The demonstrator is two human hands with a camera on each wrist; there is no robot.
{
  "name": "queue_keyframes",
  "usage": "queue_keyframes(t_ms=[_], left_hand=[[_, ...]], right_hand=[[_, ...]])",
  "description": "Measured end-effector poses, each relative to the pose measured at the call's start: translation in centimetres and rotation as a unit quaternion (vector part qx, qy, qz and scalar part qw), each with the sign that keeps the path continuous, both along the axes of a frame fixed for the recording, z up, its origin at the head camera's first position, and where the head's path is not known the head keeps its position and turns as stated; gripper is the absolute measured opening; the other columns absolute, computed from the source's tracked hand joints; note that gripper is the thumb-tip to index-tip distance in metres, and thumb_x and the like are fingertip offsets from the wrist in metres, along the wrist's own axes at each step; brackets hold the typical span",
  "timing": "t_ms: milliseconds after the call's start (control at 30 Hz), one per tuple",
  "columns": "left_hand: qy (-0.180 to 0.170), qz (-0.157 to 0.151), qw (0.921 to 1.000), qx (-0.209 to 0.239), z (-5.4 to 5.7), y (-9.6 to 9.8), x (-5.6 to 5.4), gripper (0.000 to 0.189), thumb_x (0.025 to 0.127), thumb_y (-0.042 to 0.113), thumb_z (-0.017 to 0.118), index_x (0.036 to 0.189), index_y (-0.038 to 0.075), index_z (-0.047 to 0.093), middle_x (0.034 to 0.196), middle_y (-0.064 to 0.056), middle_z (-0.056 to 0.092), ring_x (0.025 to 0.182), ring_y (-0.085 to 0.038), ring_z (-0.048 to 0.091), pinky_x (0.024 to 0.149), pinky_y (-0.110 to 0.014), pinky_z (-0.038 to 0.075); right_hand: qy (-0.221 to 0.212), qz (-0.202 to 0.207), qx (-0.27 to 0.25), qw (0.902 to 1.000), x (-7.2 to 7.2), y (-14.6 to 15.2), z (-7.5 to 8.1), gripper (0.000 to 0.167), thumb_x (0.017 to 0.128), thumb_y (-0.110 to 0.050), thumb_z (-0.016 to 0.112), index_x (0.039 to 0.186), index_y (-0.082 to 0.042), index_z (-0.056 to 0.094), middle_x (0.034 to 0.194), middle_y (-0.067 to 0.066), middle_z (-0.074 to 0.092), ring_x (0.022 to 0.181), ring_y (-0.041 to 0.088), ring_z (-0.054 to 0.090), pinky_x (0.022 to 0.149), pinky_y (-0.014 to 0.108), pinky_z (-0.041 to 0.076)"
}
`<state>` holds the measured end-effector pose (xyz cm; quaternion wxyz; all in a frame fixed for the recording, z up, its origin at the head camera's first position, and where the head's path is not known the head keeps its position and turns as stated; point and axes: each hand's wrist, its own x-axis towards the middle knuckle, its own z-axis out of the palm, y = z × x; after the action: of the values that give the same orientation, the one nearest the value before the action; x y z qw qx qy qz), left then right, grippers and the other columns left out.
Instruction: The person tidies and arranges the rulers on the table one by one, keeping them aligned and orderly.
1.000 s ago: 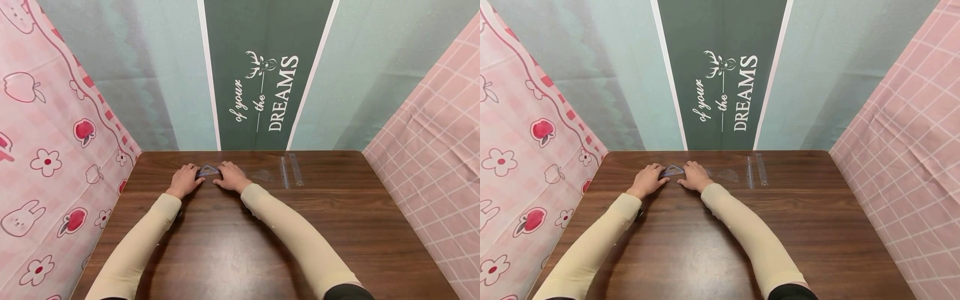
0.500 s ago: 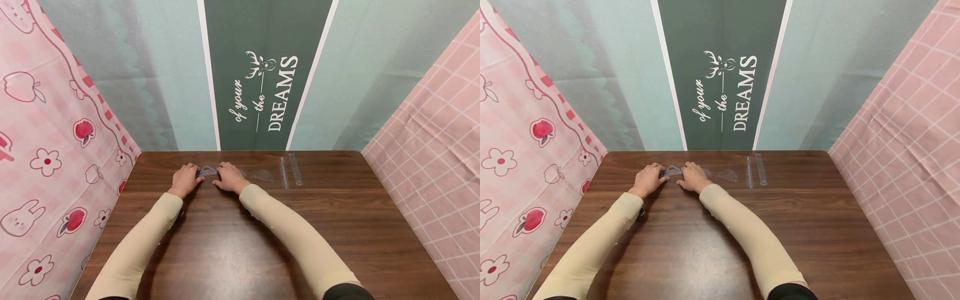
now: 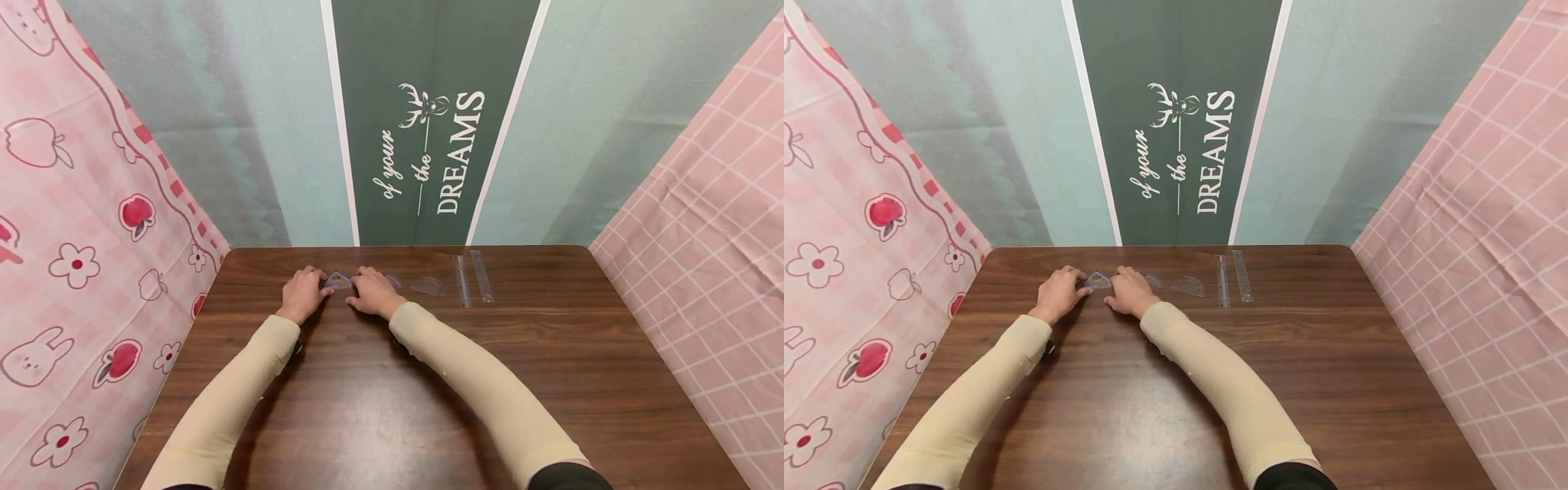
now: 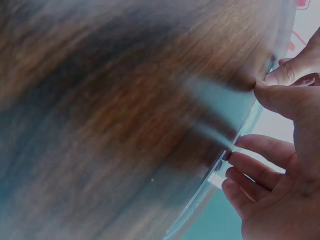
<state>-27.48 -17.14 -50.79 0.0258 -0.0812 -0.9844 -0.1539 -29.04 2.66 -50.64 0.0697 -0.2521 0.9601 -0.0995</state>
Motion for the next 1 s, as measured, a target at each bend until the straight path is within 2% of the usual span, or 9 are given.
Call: queue_keyframes(t_ms=[200, 500, 767, 1000], left_hand=[[0.002, 0.007, 0.9999, 0.011, -0.11, 0.14, 0.05, 0.036, 0.099, 0.029, 0.081, 0.122, 0.002, 0.076, 0.130, -0.021, 0.067, 0.119, -0.041, 0.064, 0.091, -0.058, 0.057], [-0.013, 0.016, 0.9995, 0.025, 0.08, 0.36, 0.12, 0.033, 0.100, 0.026, 0.080, 0.122, 0.001, 0.076, 0.132, -0.021, 0.065, 0.120, -0.041, 0.062, 0.093, -0.058, 0.056], [-0.038, 0.011, 0.9975, 0.059, 0.25, 0.48, -0.18, 0.032, 0.101, 0.021, 0.078, 0.123, -0.002, 0.075, 0.138, -0.024, 0.061, 0.126, -0.044, 0.055, 0.097, -0.057, 0.053], [-0.049, 0.004, 0.9963, 0.071, 0.21, 0.37, -0.35, 0.033, 0.099, 0.018, 0.078, 0.122, -0.005, 0.074, 0.135, -0.027, 0.060, 0.127, -0.046, 0.052, 0.104, -0.055, 0.048]], right_hand=[[0.002, 0.001, -0.003, 1.0000, 0.18, -0.02, -0.10, 0.052, 0.104, -0.041, 0.071, 0.141, -0.004, 0.068, 0.142, 0.011, 0.060, 0.132, 0.028, 0.056, 0.115, 0.042, 0.045], [-0.009, -0.006, -0.014, 0.9999, 0.25, -0.11, -0.06, 0.051, 0.105, -0.040, 0.071, 0.143, -0.006, 0.067, 0.144, 0.012, 0.059, 0.135, 0.028, 0.056, 0.115, 0.041, 0.046], [-0.010, -0.005, -0.030, 0.9995, 0.20, 0.01, -0.30, 0.048, 0.104, -0.037, 0.073, 0.142, -0.007, 0.069, 0.143, 0.012, 0.061, 0.133, 0.028, 0.058, 0.113, 0.040, 0.047], [-0.015, -0.006, -0.036, 0.9992, 0.25, -0.01, -0.33, 0.049, 0.104, -0.036, 0.073, 0.143, -0.007, 0.069, 0.145, 0.013, 0.061, 0.135, 0.029, 0.058, 0.114, 0.040, 0.047]])
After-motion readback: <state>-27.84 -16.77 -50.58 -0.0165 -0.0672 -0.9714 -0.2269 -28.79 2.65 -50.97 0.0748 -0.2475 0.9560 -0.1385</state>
